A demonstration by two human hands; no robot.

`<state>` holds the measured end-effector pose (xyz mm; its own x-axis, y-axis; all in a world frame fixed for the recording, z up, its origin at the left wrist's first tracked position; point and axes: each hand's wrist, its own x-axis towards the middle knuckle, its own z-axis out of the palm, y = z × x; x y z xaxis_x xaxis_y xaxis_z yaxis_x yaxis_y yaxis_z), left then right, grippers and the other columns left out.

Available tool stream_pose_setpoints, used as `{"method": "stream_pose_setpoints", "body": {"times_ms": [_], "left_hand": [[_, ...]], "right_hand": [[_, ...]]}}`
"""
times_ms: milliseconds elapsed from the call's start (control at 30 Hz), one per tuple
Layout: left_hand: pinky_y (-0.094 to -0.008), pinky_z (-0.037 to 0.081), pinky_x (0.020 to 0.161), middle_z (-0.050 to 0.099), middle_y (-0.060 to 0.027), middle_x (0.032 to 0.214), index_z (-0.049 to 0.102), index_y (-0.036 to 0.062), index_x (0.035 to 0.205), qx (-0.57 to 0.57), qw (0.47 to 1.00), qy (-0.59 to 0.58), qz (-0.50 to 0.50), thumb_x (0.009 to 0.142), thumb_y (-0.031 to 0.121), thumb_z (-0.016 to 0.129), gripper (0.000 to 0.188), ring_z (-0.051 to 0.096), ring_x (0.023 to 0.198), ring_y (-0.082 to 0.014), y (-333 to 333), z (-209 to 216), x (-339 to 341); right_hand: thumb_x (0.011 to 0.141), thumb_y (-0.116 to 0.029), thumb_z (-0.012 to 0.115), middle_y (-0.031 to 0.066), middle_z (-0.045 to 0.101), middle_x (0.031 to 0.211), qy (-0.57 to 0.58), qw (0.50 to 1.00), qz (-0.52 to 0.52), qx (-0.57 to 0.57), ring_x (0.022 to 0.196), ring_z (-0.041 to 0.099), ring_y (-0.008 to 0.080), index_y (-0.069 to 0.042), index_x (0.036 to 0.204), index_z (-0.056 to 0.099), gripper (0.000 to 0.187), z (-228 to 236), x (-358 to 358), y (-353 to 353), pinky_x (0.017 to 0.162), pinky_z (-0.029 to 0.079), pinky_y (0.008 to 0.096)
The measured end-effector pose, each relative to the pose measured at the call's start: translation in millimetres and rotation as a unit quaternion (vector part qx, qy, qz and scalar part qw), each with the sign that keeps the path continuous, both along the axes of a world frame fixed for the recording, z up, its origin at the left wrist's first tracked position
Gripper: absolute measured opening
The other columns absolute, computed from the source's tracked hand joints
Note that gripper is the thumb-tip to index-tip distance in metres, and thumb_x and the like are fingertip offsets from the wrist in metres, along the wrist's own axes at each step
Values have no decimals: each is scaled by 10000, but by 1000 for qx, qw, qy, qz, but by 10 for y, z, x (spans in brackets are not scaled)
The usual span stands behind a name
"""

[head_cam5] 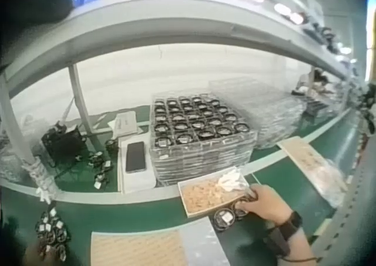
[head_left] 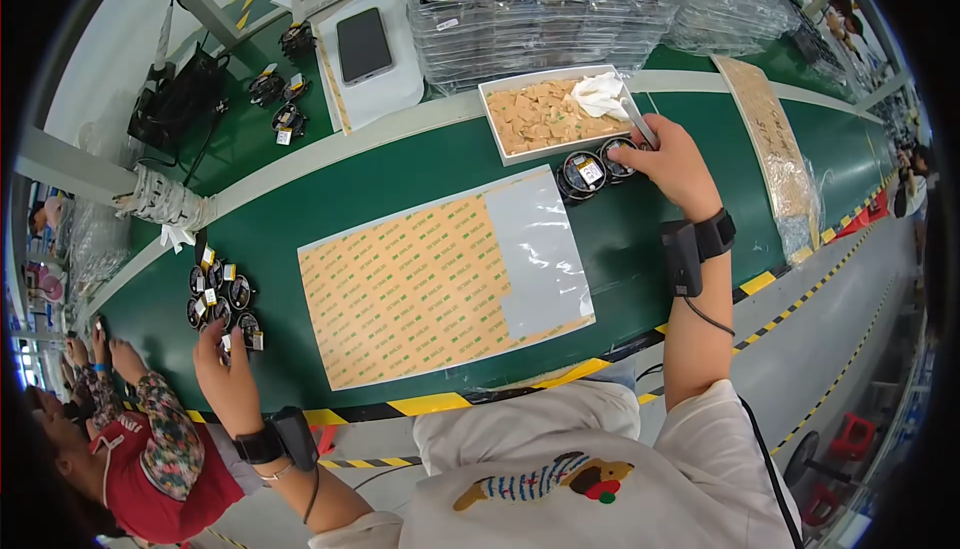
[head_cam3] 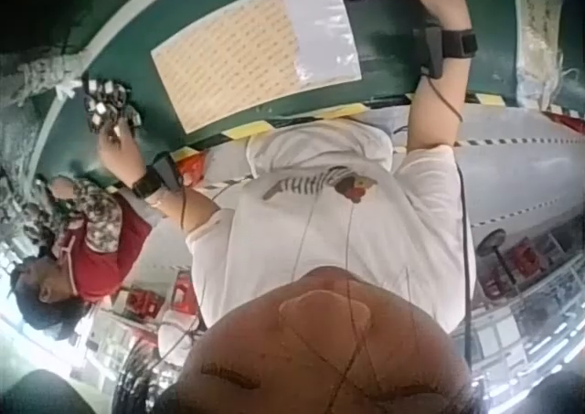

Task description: The person picks up a watch component and a battery, uses tweezers to peel a small adhesive piece from a sheet, and presses it into the watch. They then place the battery into the watch, press it down, and set the assembled unit aside.

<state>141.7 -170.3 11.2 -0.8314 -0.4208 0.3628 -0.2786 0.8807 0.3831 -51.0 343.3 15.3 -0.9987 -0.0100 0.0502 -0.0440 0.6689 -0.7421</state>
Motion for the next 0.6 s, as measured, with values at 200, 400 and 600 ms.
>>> {"method": "stream_pose_setpoints", "body": {"times_ms": [200, 400, 600], "left_hand": [[-266, 437, 709, 595, -96, 990, 556, 14, 1137, 2, 998, -49, 34, 842, 138, 619, 326, 531, 806, -154, 150, -70, 145], [-258, 440, 673, 602, -77, 997, 555, 25, 1145, 75, 993, 77, 54, 831, 98, 614, 328, 515, 737, -127, -150, -249, 192], [-256, 452, 655, 592, -62, 1008, 552, 33, 1146, 100, 991, 73, 41, 772, 70, 671, 394, 523, 736, -123, -293, -338, 239]], "right_hand": [[770, -243, 695, 27, 551, 604, 41, 997, -33, 62, 568, 490, 108, 33, 807, 623, 288, 78, 97, -39, 532, 382, 260], [805, -291, 653, 65, 583, 634, 7, 988, -68, 139, 582, 505, 101, 13, 859, 661, 309, 182, 117, -60, 546, 395, 275], [873, -226, 586, 4, 559, 678, 117, 987, -76, 82, 634, 465, 55, 28, 927, 638, 265, 23, 69, 129, 563, 362, 222]]}}
